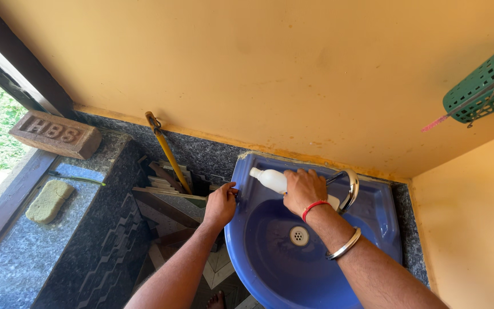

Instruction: The person pours liquid from a white bottle into a blue sink and then uses a toothbrush to scrub the sink's surface and faucet. The person scrubs the basin and the area around the faucet repeatedly.

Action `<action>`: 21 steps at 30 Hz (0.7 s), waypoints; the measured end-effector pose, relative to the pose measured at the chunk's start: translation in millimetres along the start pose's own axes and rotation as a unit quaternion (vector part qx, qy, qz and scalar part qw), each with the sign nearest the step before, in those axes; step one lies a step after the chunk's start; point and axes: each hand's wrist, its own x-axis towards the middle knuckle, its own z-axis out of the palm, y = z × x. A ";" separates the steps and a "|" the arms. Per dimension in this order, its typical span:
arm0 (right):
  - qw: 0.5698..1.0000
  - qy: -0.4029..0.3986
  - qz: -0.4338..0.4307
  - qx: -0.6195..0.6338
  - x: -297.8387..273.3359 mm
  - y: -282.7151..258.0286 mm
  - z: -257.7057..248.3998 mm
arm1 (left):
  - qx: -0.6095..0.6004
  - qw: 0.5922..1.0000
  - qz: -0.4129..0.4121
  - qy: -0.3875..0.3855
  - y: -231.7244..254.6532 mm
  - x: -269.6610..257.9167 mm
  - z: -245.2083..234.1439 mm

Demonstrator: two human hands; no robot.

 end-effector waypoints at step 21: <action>0.994 -0.011 0.045 0.101 -9.8 81.8 -56.9 | 0.023 0.999 0.040 -0.001 19.2 16.2 24.4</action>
